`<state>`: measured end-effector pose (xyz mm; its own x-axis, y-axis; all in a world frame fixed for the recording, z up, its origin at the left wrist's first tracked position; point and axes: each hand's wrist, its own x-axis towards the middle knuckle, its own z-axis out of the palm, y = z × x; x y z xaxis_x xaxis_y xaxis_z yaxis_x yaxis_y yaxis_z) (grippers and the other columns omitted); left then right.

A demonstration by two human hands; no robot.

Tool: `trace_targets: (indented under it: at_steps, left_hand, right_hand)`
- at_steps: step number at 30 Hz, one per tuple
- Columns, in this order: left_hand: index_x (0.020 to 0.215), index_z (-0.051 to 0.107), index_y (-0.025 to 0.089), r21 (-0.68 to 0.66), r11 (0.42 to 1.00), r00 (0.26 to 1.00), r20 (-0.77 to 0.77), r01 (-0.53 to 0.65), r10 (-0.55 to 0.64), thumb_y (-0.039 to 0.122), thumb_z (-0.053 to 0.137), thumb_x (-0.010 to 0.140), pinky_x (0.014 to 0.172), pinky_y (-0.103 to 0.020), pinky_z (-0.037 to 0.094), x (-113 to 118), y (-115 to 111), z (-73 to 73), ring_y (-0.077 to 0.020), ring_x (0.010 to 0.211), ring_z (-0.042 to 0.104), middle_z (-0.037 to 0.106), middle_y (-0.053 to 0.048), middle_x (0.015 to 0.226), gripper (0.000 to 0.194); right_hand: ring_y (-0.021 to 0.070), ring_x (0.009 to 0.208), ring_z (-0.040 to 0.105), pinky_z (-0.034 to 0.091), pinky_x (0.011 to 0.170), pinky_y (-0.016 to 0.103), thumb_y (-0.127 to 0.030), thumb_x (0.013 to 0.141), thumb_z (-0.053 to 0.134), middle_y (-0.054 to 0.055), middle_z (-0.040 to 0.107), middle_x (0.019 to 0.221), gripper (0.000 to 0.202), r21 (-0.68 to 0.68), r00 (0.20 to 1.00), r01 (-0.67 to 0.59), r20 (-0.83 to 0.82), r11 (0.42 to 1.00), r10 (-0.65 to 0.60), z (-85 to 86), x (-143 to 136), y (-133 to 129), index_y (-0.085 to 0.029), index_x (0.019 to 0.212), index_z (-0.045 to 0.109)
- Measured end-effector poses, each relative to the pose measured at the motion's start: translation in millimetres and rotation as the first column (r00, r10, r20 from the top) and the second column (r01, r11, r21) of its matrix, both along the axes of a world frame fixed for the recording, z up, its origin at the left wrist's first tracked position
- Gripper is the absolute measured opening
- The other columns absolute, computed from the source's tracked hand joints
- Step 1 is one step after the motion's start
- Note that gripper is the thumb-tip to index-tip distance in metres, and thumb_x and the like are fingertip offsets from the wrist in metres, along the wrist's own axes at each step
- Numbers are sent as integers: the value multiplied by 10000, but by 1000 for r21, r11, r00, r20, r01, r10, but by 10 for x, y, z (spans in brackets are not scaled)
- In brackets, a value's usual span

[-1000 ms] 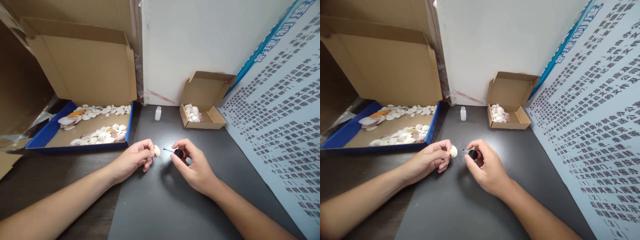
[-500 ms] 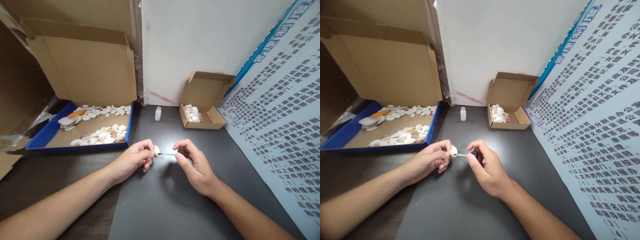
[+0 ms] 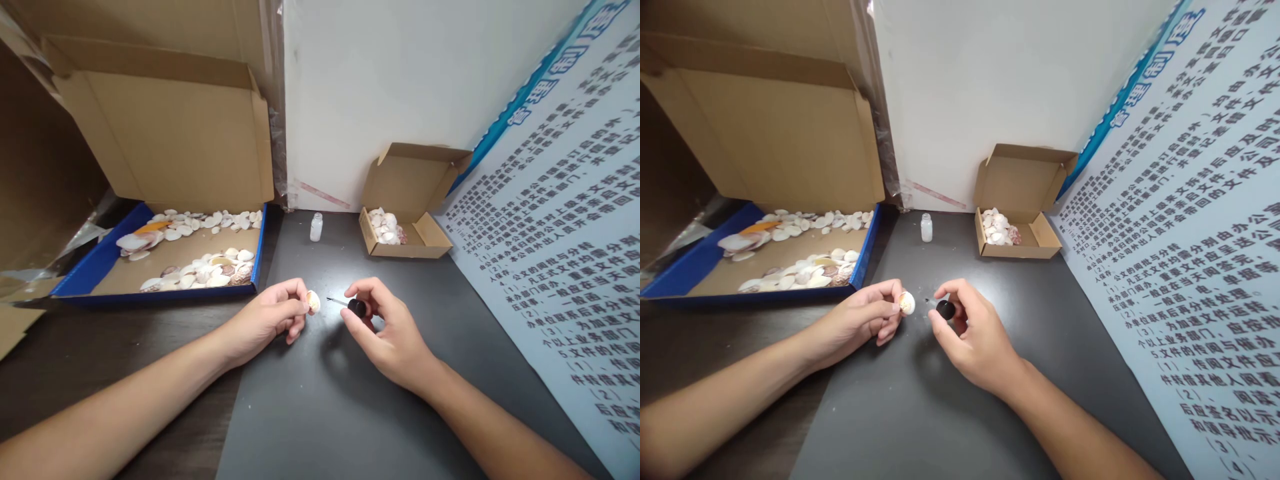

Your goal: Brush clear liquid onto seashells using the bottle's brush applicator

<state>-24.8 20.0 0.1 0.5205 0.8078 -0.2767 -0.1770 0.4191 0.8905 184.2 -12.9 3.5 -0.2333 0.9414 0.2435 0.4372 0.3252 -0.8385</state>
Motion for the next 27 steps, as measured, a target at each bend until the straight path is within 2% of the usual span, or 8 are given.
trace_targets:
  at_steps: [3,6,9,14,19,24,27]
  left_hand:
    - [759,497,170,5,1000,1000,-7,2,-2,197,641,777,470,-190,366,-1,0,1,-46,503,452,563,28,770,147]
    - [760,503,170,3,1000,1000,-12,10,-10,198,630,779,472,-189,363,-2,-4,7,-50,501,445,542,35,721,132]
    - [765,505,171,3,1000,1000,-15,8,-8,207,634,778,476,-190,365,-2,-8,16,-51,501,442,534,40,707,134]
    - [764,508,179,26,1000,999,-50,11,-10,243,649,771,482,-193,357,1,-13,11,-62,495,434,520,44,649,155]
    - [781,528,182,93,994,994,-102,59,-50,316,639,798,486,-197,348,-1,-10,-25,-72,479,410,476,53,569,175]
    - [804,532,185,110,992,994,-98,67,-56,361,649,809,481,-200,351,-3,0,-41,-79,471,403,480,53,543,212]
    - [810,535,182,116,991,994,-99,68,-56,390,658,818,477,-198,353,1,0,-47,-77,472,398,477,55,544,242]
  right_hand:
    - [129,608,465,409,559,249,-233,912,527,-21,511,754,78,12,1000,-12,-24,1000,12,1,2,0,-230,990,523]
    - [129,612,472,410,556,246,-238,918,525,-23,506,749,78,0,999,-41,-35,999,41,4,3,2,-232,996,523]
    - [123,590,442,390,536,245,-228,884,577,-28,497,750,121,5,1000,-7,3,1000,7,4,1,5,-232,993,526]
    - [134,618,495,424,567,251,-240,925,518,-21,520,731,52,24,999,-29,-27,999,29,10,6,-7,-231,973,535]
    - [122,588,461,408,550,251,-214,887,571,-19,522,762,74,104,999,11,40,994,-15,8,2,-8,-230,955,549]
    - [131,606,493,423,561,248,-232,928,515,-23,530,736,74,60,1000,-21,-21,998,23,10,2,-4,-236,997,540]
    - [124,583,457,401,539,243,-224,892,572,-37,490,714,107,62,1000,20,11,998,-21,4,-2,0,-234,994,539]
